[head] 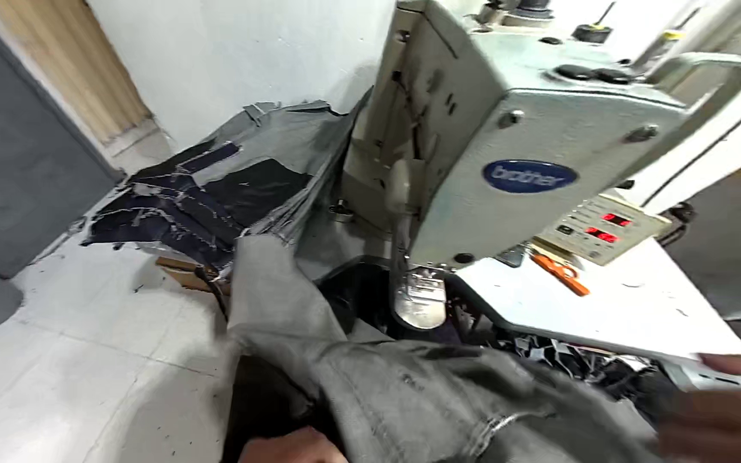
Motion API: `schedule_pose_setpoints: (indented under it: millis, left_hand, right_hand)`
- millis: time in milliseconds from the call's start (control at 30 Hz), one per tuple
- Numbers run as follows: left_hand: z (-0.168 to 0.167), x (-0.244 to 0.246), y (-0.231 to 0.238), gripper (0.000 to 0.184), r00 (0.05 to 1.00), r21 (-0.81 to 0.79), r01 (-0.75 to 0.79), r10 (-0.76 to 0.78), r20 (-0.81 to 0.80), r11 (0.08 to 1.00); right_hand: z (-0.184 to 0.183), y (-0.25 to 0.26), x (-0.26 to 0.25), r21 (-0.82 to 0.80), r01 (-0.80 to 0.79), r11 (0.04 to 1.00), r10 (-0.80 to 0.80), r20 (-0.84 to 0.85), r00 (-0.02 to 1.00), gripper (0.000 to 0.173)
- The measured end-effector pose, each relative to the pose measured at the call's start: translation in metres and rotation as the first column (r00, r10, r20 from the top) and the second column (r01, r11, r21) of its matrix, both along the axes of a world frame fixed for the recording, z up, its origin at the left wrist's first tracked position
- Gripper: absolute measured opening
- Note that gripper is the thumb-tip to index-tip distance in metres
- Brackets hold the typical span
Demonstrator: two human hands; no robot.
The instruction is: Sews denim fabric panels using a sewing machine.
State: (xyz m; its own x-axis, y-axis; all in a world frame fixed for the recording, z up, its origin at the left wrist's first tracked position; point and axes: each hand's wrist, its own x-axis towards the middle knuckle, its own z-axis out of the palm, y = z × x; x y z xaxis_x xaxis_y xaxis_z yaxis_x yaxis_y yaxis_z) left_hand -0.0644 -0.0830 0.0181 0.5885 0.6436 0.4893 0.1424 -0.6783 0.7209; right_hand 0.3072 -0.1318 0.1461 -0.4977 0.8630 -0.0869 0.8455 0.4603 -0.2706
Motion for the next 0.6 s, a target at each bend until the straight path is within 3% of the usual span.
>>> schedule_pose_setpoints:
  millis: [67, 100, 167, 233, 267, 333, 400, 433, 467, 500, 533, 600]
  left_hand:
    - [0.005, 0.008, 0.01, 0.029, 0.999, -0.034, -0.048, 0.048, 0.005, 0.998]
    - [0.009, 0.008, 0.018, 0.035, 0.997, -0.032, -0.075, 0.076, 0.003, 0.997]
    - [0.014, 0.007, 0.032, 0.049, 0.996, -0.046, -0.082, 0.08, -0.038, 0.996]
    - [0.019, 0.006, 0.041, 0.054, 0.995, -0.113, 0.018, -0.029, -0.093, 0.993]
    - [0.025, 0.006, 0.043, 0.06, 0.99, -0.156, 0.06, -0.078, -0.116, 0.986]
    - [0.032, 0.013, 0.041, 0.07, 0.984, -0.293, 0.074, -0.118, -0.133, 0.953]
    - [0.021, 0.023, 0.047, 0.046, 0.994, -0.465, -0.013, -0.04, -0.105, 0.885]
    - [0.007, 0.032, 0.057, 0.027, 0.992, -0.566, -0.114, 0.057, -0.116, 0.817]
    - [-0.012, 0.042, 0.071, 0.02, 0.979, -0.661, -0.202, 0.136, -0.15, 0.722]
    - [-0.033, 0.051, 0.088, 0.025, 0.968, -0.72, -0.25, 0.177, -0.177, 0.648]
    - [-0.048, 0.06, 0.102, 0.029, 0.962, -0.745, -0.271, 0.201, -0.185, 0.61]
    - [-0.055, 0.079, 0.125, 0.028, 0.956, -0.719, -0.285, 0.246, -0.163, 0.633]
  right_hand:
    - [-0.071, 0.005, 0.004, 0.007, -0.028, 1.0, 0.028, -0.133, 0.991, 0.066]
    - [-0.105, 0.009, 0.0, -0.013, -0.039, 0.999, 0.034, -0.248, 0.968, 0.059]
    - [-0.148, 0.02, -0.002, 0.043, 0.017, 0.999, 0.009, -0.536, 0.844, 0.029]
    - [-0.147, 0.028, 0.008, 0.033, 0.067, 0.997, -0.021, -0.741, 0.672, 0.025]
    - [-0.132, 0.03, 0.013, 0.042, 0.077, 0.996, -0.016, -0.774, 0.633, 0.024]
    - [-0.095, 0.03, 0.02, 0.037, 0.11, 0.993, -0.042, -0.774, 0.631, 0.023]
    - [-0.086, 0.038, 0.02, -0.018, 0.216, 0.976, -0.164, -0.715, 0.679, 0.03]
    - [-0.102, 0.049, 0.02, -0.047, 0.317, 0.947, -0.266, -0.665, 0.698, 0.034]
    - [-0.129, 0.065, 0.021, -0.078, 0.418, 0.905, -0.375, -0.612, 0.696, 0.038]
    - [-0.156, 0.081, 0.023, -0.129, 0.487, 0.864, -0.469, -0.561, 0.683, 0.041]
    - [-0.178, 0.097, 0.027, -0.189, 0.527, 0.828, -0.539, -0.526, 0.658, 0.041]
    - [-0.197, 0.119, 0.032, -0.228, 0.563, 0.794, -0.588, -0.523, 0.618, 0.038]
